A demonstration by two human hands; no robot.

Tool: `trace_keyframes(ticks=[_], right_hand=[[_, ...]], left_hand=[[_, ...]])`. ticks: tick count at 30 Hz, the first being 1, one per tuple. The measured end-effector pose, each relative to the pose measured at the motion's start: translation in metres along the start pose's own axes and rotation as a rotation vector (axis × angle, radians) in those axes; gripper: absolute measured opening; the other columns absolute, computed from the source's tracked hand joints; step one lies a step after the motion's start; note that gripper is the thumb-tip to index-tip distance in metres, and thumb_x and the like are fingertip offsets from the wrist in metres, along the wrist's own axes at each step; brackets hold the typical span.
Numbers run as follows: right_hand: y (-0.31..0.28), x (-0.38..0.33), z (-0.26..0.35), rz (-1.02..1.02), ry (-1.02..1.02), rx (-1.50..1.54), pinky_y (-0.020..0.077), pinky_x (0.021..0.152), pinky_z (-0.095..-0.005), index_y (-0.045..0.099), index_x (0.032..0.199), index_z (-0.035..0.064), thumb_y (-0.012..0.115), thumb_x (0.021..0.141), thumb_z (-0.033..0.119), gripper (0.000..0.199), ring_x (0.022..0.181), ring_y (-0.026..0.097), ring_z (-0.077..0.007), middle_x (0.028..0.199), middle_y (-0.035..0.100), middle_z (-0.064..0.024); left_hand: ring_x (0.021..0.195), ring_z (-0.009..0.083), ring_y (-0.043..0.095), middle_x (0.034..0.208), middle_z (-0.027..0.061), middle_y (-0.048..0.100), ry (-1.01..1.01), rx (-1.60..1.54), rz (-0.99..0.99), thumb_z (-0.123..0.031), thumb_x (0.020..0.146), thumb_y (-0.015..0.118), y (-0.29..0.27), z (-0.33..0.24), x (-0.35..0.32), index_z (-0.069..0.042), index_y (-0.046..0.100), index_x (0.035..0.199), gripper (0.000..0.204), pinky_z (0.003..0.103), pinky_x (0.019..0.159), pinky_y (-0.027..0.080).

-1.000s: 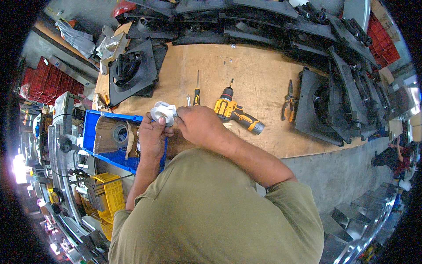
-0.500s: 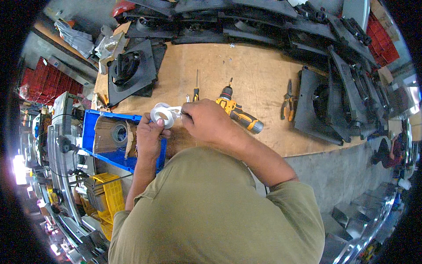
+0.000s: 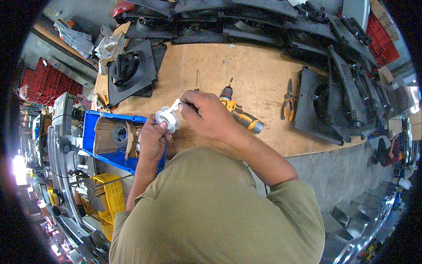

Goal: The person assembles a black plastic fan housing with a fan blade, then uses an angle grinder to smooth a metal rod, and finally wraps the rod with white tape. The work takes place at a wooden workbench and a metal table in a workshop.

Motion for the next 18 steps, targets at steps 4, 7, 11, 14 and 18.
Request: trace_keyframes(ticks=[4,7,11,14,18], right_hand=[[0.002,0.006,0.008,0.007,-0.102,0.221,0.0471,0.065,-0.0286,0.062,0.098,0.0005,0.057,0.099,0.017,0.018,0.075,0.060,-0.0116,0.093,0.066,-0.0060],[0.013,0.004,-0.005,0.091,0.110,0.530,0.0479,0.062,-0.0248,0.061,0.100,0.0012,0.054,0.101,0.020,0.020,0.075,0.063,-0.0102,0.099,0.067,-0.0047],[0.016,0.001,-0.001,0.179,0.198,0.752,0.0483,0.057,-0.0223,0.058,0.102,0.0037,0.047,0.104,0.024,0.023,0.074,0.065,-0.0081,0.093,0.067,-0.0040],[0.014,0.004,0.005,0.176,0.176,0.781,0.0485,0.056,-0.0219,0.054,0.103,0.0047,0.045,0.105,0.025,0.022,0.075,0.066,-0.0084,0.091,0.066,-0.0044],[0.009,0.006,0.008,0.147,0.161,0.727,0.0485,0.056,-0.0213,0.051,0.103,0.0052,0.045,0.105,0.025,0.021,0.073,0.065,-0.0081,0.086,0.065,-0.0040]], left_hand=[[0.063,0.0111,0.061,0.084,0.0070,0.067,-0.016,0.123,0.058,-0.011,0.089,0.072,0.004,0.000,-0.003,-0.004,0.051,0.106,0.028,0.023,0.058,0.050],[0.068,0.0103,0.062,0.087,0.0078,0.067,0.011,0.241,0.125,-0.004,0.089,0.069,0.008,-0.001,-0.005,-0.003,0.051,0.108,0.026,0.023,0.063,0.051],[0.077,0.0099,0.063,0.092,0.0078,0.067,0.093,0.310,0.174,0.000,0.089,0.066,0.012,-0.002,-0.010,-0.002,0.053,0.110,0.026,0.023,0.068,0.051],[0.081,0.0099,0.063,0.093,0.0066,0.066,0.135,0.373,0.195,0.001,0.088,0.066,0.014,-0.002,-0.011,-0.001,0.055,0.109,0.024,0.024,0.072,0.051],[0.083,0.0097,0.063,0.093,0.0044,0.065,0.144,0.461,0.191,0.002,0.087,0.066,0.014,-0.004,-0.015,-0.001,0.059,0.105,0.020,0.024,0.073,0.050]])
Point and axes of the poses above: each hand's wrist, its own x-axis towards the middle knuckle, its own y-axis out of the palm, z = x × y, the point moved 9 cm from there along x, towards the middle knuckle
